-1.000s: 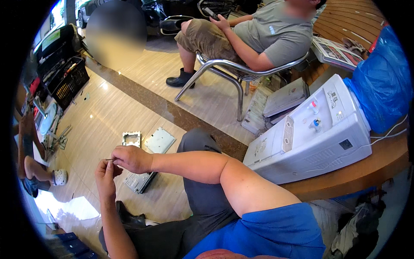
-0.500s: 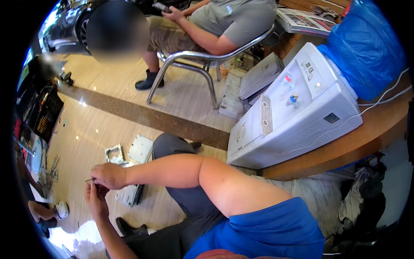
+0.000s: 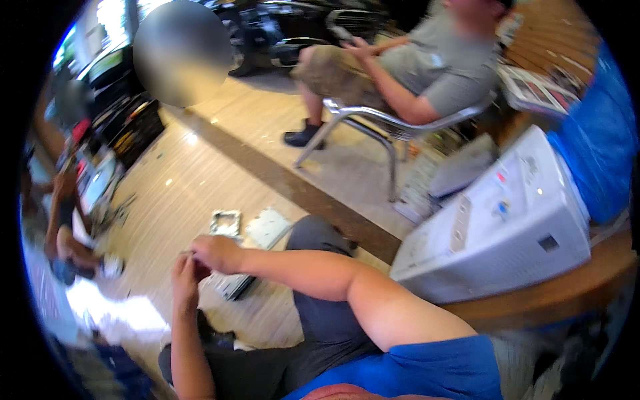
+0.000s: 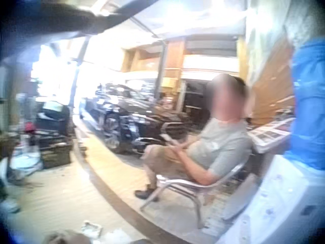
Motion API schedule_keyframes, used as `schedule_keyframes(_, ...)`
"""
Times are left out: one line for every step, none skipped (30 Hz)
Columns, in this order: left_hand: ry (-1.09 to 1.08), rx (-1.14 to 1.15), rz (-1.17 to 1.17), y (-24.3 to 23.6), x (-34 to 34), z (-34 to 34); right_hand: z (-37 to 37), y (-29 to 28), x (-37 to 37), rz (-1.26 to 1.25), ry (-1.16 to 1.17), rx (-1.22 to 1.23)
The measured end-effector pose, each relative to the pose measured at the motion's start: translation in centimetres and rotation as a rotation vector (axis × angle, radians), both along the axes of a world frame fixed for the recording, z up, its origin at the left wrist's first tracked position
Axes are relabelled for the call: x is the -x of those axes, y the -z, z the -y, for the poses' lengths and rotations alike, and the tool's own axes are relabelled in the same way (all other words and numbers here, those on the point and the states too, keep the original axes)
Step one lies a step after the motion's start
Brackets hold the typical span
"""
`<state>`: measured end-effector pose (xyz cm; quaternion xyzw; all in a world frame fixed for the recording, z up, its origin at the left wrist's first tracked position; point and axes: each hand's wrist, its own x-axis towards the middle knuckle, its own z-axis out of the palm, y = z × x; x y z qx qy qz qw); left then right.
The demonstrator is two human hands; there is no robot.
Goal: The person works on a car audio head unit by hand while sitting on a stool, pointing at different parts of the device's rear panel and housing.
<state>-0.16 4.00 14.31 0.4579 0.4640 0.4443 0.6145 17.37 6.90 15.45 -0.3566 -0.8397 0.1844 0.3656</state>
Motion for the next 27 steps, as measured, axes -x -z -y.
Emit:
schedule_keyframes(-0.005, -0.007, 0.009, 0.1, 0.5, 0.5, 0.3, 0.1, 0.4, 0.037, -0.017, 0.006)
schedule_keyframes(0.000, -0.011, -0.046, 0.1, -0.1, 0.9, 0.6, 0.4, -0.1, 0.046, 0.000, 0.043)
schedule_keyframes(0.005, -0.015, -0.056, 0.0, 0.1, 1.1, 0.9, 0.1, 0.1, 0.049, 0.006, 0.075)
schedule_keyframes(-0.014, 0.020, -0.066, 0.6, 1.0, 1.2, 1.4, -0.4, 0.6, 0.029, -0.022, 0.068)
schedule_keyframes(0.005, 0.043, -0.014, 0.7, 1.1, 1.4, 1.7, -0.5, 0.6, 0.018, -0.028, 0.066)
schedule_keyframes(0.008, 0.051, -0.026, 1.1, 1.3, 1.6, 1.9, -0.1, 0.8, 0.005, -0.041, 0.081)
schedule_keyframes(-0.013, 0.067, -0.042, 1.0, 1.4, 2.1, 2.0, 0.0, 1.0, -0.007, -0.050, 0.100)
schedule_keyframes(-0.030, 0.080, -0.056, 0.8, 1.5, 2.3, 1.9, 0.3, 1.3, -0.002, -0.088, 0.101)
schedule_keyframes(-0.039, 0.098, -0.070, 0.6, 1.6, 2.6, 2.1, 0.3, 1.3, 0.009, -0.091, 0.107)
schedule_keyframes(-0.062, 0.106, -0.068, 0.7, 1.7, 3.0, 2.2, 0.4, 1.4, 0.020, -0.089, 0.114)
schedule_keyframes(-0.059, 0.125, -0.063, 0.9, 1.8, 3.2, 2.3, 0.8, 1.6, 0.021, -0.107, 0.123)
schedule_keyframes(-0.042, 0.135, -0.058, 1.1, 1.7, 2.9, 2.0, 1.2, 1.4, 0.018, -0.120, 0.117)
schedule_keyframes(-0.043, 0.137, -0.059, 1.2, 1.7, 2.7, 1.8, 1.6, 1.1, 0.013, -0.128, 0.112)
schedule_keyframes(-0.034, 0.151, -0.050, 1.4, 1.5, 2.5, 1.6, 2.0, 0.8, -0.002, -0.145, 0.117)
schedule_keyframes(-0.021, 0.168, -0.045, 1.6, 1.6, 2.5, 1.5, 2.1, 0.9, -0.009, -0.137, 0.122)
schedule_keyframes(-0.027, 0.183, -0.018, 1.7, 1.7, 2.5, 1.4, 2.2, 1.0, -0.022, -0.156, 0.137)
schedule_keyframes(-0.019, 0.191, -0.025, 1.8, 1.9, 2.4, 1.3, 2.4, 1.1, -0.036, -0.175, 0.152)
schedule_keyframes(-0.045, 0.192, -0.040, 1.1, 1.9, 2.7, 1.3, 2.3, 1.2, -0.042, -0.178, 0.165)
schedule_keyframes(-0.074, 0.194, -0.054, 0.7, 1.8, 2.9, 1.1, 2.3, 1.4, -0.046, -0.195, 0.138)
schedule_keyframes(-0.086, 0.210, -0.057, 0.8, 1.7, 2.6, 0.8, 2.3, 1.6, -0.049, -0.216, 0.113)
schedule_keyframes(-0.064, 0.190, -0.085, 0.7, 1.6, 2.2, 0.5, 2.1, 1.5, -0.052, -0.252, 0.126)
schedule_keyframes(-0.048, 0.180, -0.116, 0.5, 1.5, 2.1, 0.4, 2.0, 0.9, -0.028, -0.209, 0.118)
schedule_keyframes(-0.029, 0.177, -0.102, 1.4, 1.0, 1.3, 0.3, 1.9, 0.5, -0.003, -0.171, 0.110)
schedule_keyframes(-0.025, 0.196, -0.071, 1.5, 0.2, 0.8, 0.0, 1.8, -0.1, -0.007, -0.208, 0.126)
schedule_keyframes(-0.015, 0.210, -0.037, 1.6, -0.1, 0.5, -0.2, 1.7, -0.5, 0.016, -0.186, 0.138)
schedule_keyframes(-0.046, 0.223, -0.035, 1.7, 0.0, 0.4, -0.4, 1.7, -0.6, 0.040, -0.162, 0.148)
schedule_keyframes(-0.022, 0.259, -0.033, 1.8, 0.0, 0.3, -0.6, 1.8, -0.5, 0.042, -0.186, 0.156)
